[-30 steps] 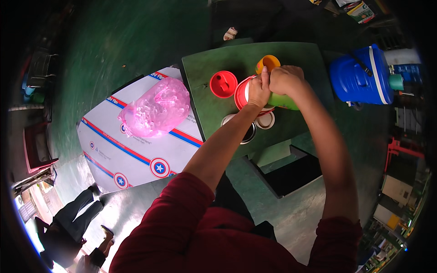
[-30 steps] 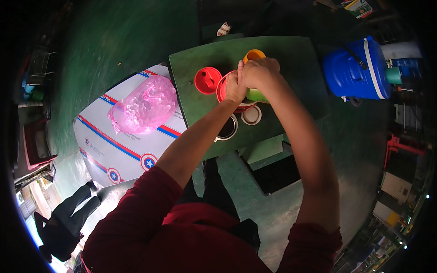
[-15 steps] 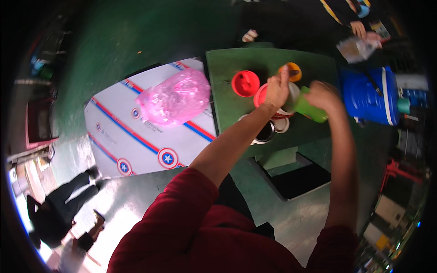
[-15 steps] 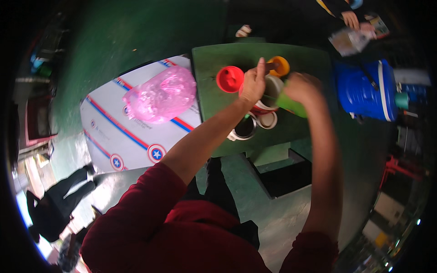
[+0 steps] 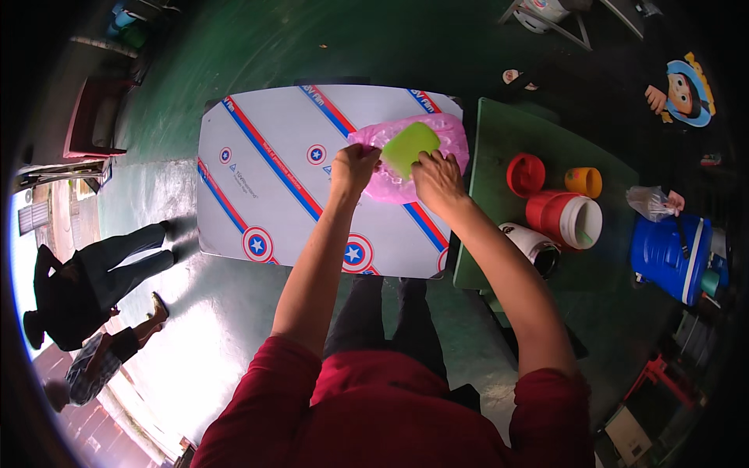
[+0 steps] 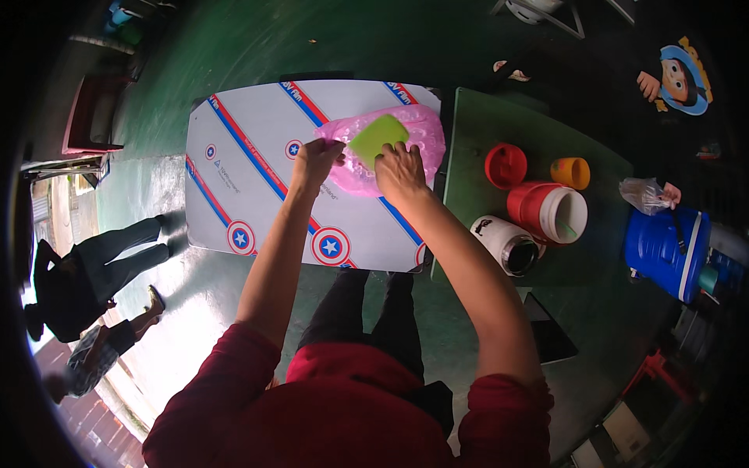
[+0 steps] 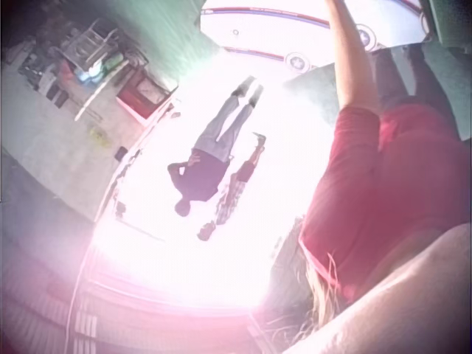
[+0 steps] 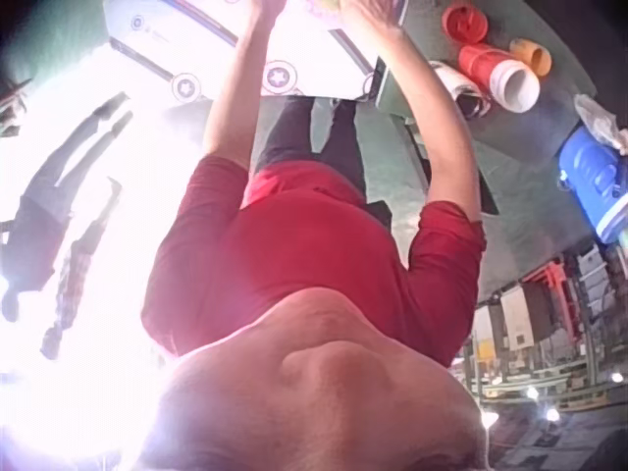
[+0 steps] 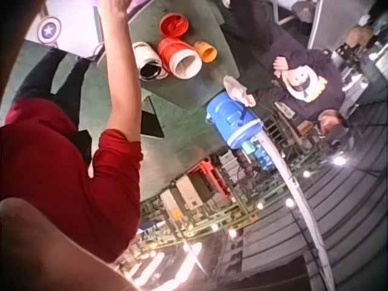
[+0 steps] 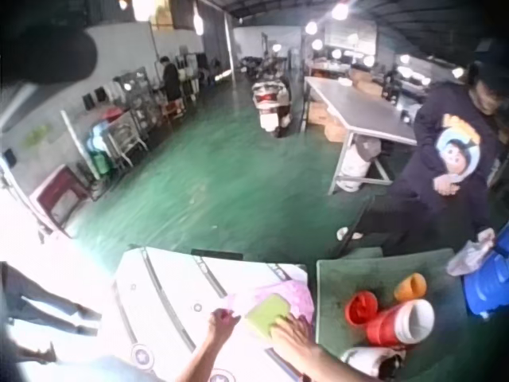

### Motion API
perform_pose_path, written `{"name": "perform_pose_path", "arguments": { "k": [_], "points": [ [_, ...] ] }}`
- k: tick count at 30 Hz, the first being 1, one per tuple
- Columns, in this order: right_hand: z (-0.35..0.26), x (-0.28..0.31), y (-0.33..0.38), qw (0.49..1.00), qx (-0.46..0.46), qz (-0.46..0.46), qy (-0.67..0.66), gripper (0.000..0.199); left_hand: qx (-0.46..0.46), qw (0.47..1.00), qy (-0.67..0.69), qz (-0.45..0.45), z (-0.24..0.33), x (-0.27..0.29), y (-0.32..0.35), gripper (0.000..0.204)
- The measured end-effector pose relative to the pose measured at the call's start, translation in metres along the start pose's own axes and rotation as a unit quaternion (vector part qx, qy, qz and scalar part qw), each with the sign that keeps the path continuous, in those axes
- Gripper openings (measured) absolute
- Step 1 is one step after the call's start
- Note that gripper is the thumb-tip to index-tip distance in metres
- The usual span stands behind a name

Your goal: The person prepares drinks by scooping ice and liquid into several cups and a plastic bag before placing the bag into a large blue cooler.

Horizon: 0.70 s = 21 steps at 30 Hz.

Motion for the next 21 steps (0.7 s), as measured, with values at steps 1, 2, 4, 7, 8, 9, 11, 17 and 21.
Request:
{"name": "perform_pose_path", "arguments": {
  "k": [1, 2, 4, 7, 8, 9, 11, 17, 21],
  "points": [
    [0.001, -0.013, -0.016, 0.998, -0.026, 0.004, 0.050, 0.012, -0.060, 0.997, 0.048, -0.021, 0.016, 0.004, 0.001, 0.030],
    [0.006, -0.025, -0.031, 0.993, -0.053, 0.007, 0.101, 0.013, -0.067, 0.995, 0.058, -0.036, 0.030, 0.006, 0.003, 0.028],
    [0.016, -0.049, -0.053, 0.981, -0.090, 0.017, 0.171, 0.014, -0.055, 0.993, 0.065, -0.086, 0.061, 0.007, 0.010, 0.026],
    [0.027, -0.071, -0.076, 0.977, -0.090, 0.032, 0.189, 0.017, -0.089, 0.987, 0.052, -0.121, 0.073, -0.001, 0.000, 0.028],
    [0.026, -0.080, -0.077, 0.979, -0.070, 0.031, 0.191, 0.017, -0.105, 0.985, 0.037, -0.131, 0.074, -0.003, -0.008, 0.028],
    [0.027, -0.089, -0.075, 0.980, -0.052, 0.027, 0.192, 0.018, -0.124, 0.981, 0.048, -0.141, 0.077, -0.004, -0.017, 0.028],
    [0.022, -0.096, -0.064, 0.983, 0.038, 0.034, 0.177, 0.018, -0.163, 0.972, 0.071, -0.154, 0.087, 0.001, -0.028, 0.028],
    [0.038, -0.092, -0.047, 0.993, 0.115, 0.026, -0.020, 0.016, -0.150, 0.971, 0.072, -0.172, 0.096, -0.009, -0.035, 0.027],
    [0.040, -0.077, -0.040, 0.968, 0.167, 0.041, -0.183, 0.014, -0.133, 0.970, 0.108, -0.174, 0.099, -0.002, -0.036, 0.028]
  ]
}}
Point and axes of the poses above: each hand's wrist, its own y-axis away from the middle knuckle, its own x-axis out of the back of the hand, z = x × y, the point moved 5 cm from there along -y, towards the middle knuckle, and after that the axes turned 5 degrees about -z, right-handed, at the moved point
